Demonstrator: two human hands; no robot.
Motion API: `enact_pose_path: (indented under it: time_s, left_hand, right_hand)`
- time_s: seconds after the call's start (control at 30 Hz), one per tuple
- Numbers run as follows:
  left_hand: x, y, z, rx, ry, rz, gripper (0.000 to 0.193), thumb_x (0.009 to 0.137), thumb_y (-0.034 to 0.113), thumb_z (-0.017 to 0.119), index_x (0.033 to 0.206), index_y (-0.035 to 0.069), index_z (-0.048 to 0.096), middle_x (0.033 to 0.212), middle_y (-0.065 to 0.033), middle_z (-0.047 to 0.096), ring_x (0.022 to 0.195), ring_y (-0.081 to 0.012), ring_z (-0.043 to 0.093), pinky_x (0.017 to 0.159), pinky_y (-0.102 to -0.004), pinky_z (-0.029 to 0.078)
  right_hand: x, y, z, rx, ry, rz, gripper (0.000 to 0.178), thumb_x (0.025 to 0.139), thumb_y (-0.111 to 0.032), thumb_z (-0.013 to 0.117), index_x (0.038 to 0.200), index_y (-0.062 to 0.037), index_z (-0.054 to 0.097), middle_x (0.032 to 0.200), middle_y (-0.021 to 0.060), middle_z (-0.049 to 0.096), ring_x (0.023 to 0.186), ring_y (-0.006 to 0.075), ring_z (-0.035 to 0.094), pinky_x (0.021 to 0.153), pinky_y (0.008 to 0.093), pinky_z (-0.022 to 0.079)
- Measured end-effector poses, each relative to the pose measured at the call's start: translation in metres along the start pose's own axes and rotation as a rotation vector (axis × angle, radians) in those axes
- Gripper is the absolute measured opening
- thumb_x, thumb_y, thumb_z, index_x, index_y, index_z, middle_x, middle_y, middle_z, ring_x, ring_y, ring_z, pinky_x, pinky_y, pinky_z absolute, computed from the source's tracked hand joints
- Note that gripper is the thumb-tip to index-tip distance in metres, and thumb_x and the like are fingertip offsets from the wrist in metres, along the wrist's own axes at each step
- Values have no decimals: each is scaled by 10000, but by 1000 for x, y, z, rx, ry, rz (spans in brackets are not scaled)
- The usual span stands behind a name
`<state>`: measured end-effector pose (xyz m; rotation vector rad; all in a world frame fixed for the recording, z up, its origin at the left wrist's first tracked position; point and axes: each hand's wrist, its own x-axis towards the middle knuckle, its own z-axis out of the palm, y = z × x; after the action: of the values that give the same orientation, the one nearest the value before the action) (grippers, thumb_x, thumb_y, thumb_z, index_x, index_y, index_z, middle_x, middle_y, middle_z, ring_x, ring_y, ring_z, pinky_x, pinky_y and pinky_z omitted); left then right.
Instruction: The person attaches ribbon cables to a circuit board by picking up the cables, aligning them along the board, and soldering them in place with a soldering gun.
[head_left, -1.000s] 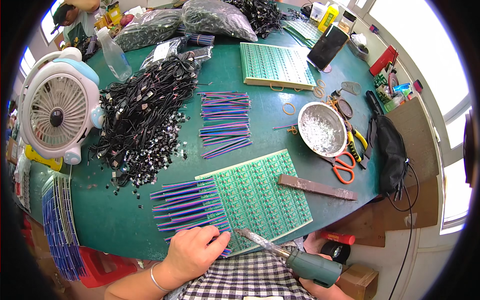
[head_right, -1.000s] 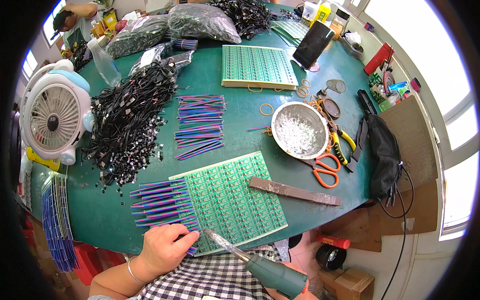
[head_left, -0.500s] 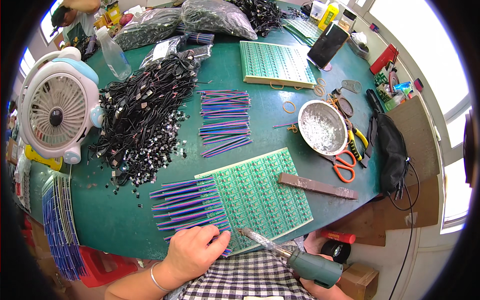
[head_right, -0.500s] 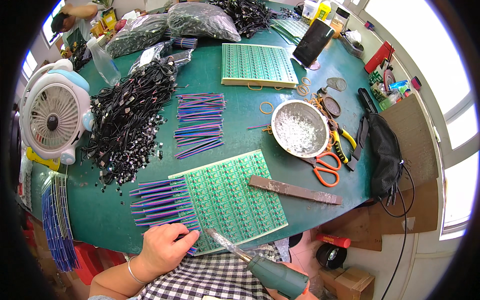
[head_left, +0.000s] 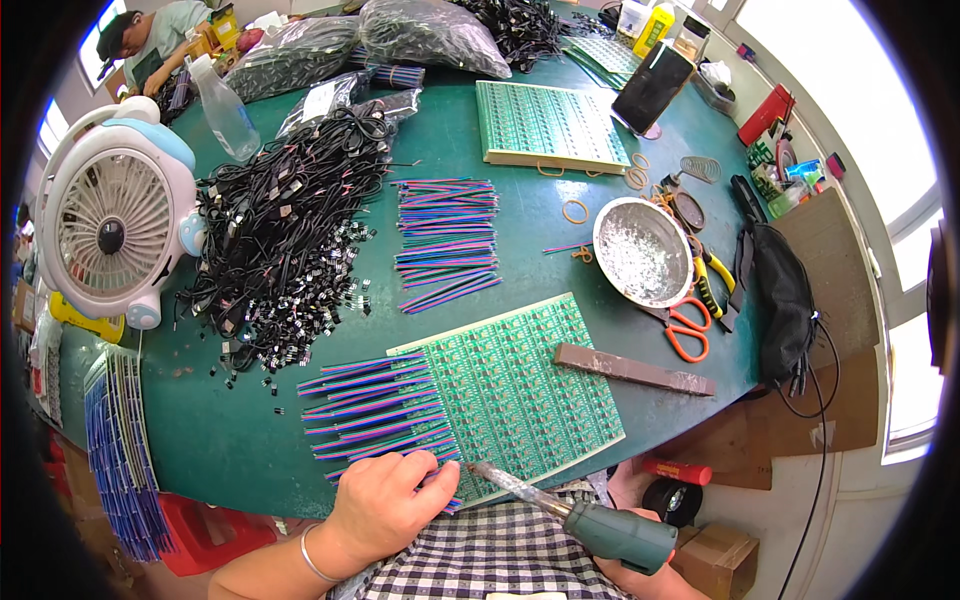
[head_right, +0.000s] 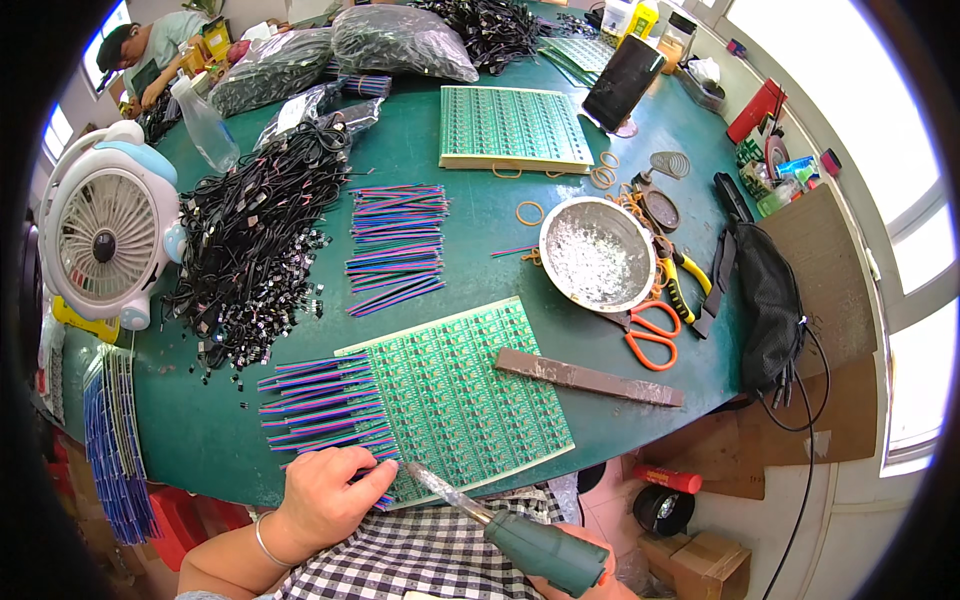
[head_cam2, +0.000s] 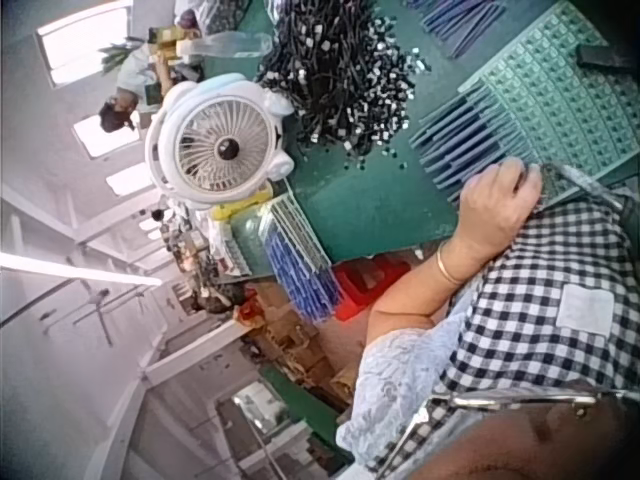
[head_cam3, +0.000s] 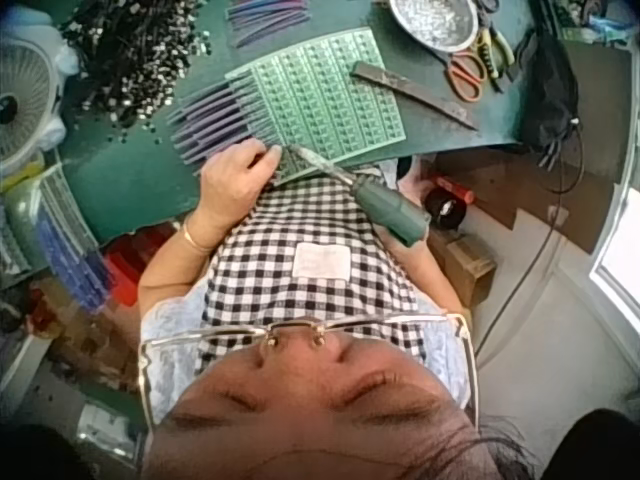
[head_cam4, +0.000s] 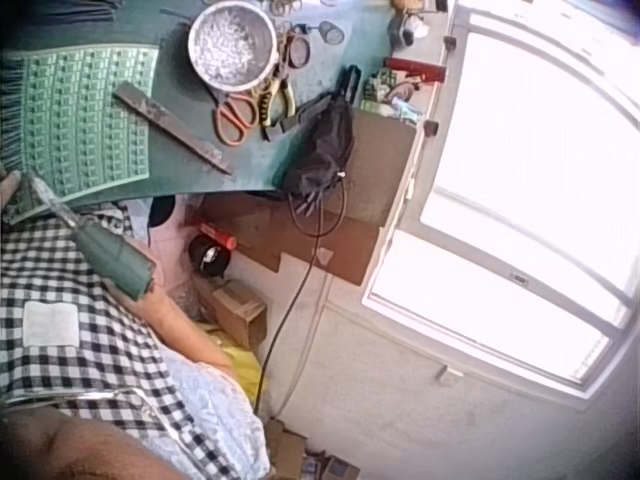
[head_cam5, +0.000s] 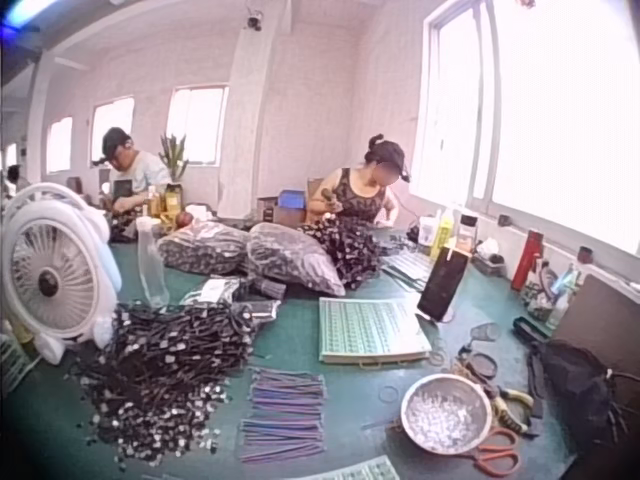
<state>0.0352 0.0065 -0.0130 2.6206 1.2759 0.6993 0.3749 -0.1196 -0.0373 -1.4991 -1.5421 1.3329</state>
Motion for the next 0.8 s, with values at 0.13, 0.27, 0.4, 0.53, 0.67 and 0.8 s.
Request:
enact_pose_path:
  time_s: [0.13, 0.27, 0.4, 0.53, 0.67, 0.8]
  left_hand:
    - [0, 0, 0, 7, -7, 0, 219, 777, 191, 706, 992, 156, 733, 863, 16, 589, 661, -141, 589, 517, -300, 453]
    - [2, 1, -1, -10, -3, 1, 221, 784, 183, 696, 1000, 143, 723, 859, 4, 584, 659, -154, 599, 525, -307, 463]
    - [2, 2, -5, -23, -32, -3, 231, 794, 177, 684, 1016, 117, 709, 862, -16, 583, 662, -170, 613, 533, -323, 479]
    - [5, 3, -8, -5, -51, 8, 241, 798, 176, 678, 1026, 103, 702, 852, -27, 572, 660, -174, 614, 538, -330, 490]
    - [9, 4, -12, 29, -88, 35, 219, 796, 170, 670, 1000, 96, 696, 821, -20, 548, 650, -165, 606, 533, -318, 491]
    - [14, 6, -17, 75, -122, 64, 194, 792, 168, 663, 967, 90, 686, 795, -11, 528, 641, -152, 597, 525, -305, 491]
  right_hand:
    - [5, 2, -10, 64, -10, -20, 567, 926, -255, 708, 1359, 50, 504, 1164, 212, 685, 809, 260, 684, 728, 379, 578]
    - [12, -11, 5, 385, 262, -49, 487, 965, -252, 657, 1323, 56, 537, 1198, 180, 677, 775, 218, 686, 707, 339, 581]
    - [23, -23, 6, 316, 253, -44, 396, 956, -188, 644, 1263, 56, 591, 1160, 170, 693, 759, 211, 691, 691, 325, 576]
    - [29, -31, -8, 4, 69, -96, 273, 893, -137, 701, 1121, 14, 691, 1031, 121, 731, 757, 214, 697, 716, 337, 554]
    - [26, -39, -9, -396, 76, -297, 239, 827, -82, 743, 1063, -47, 741, 997, 79, 745, 908, 265, 692, 849, 391, 506]
    - [25, -42, -3, -324, 79, -232, 257, 822, -90, 759, 1077, -59, 748, 1023, 73, 750, 966, 268, 682, 881, 398, 493]
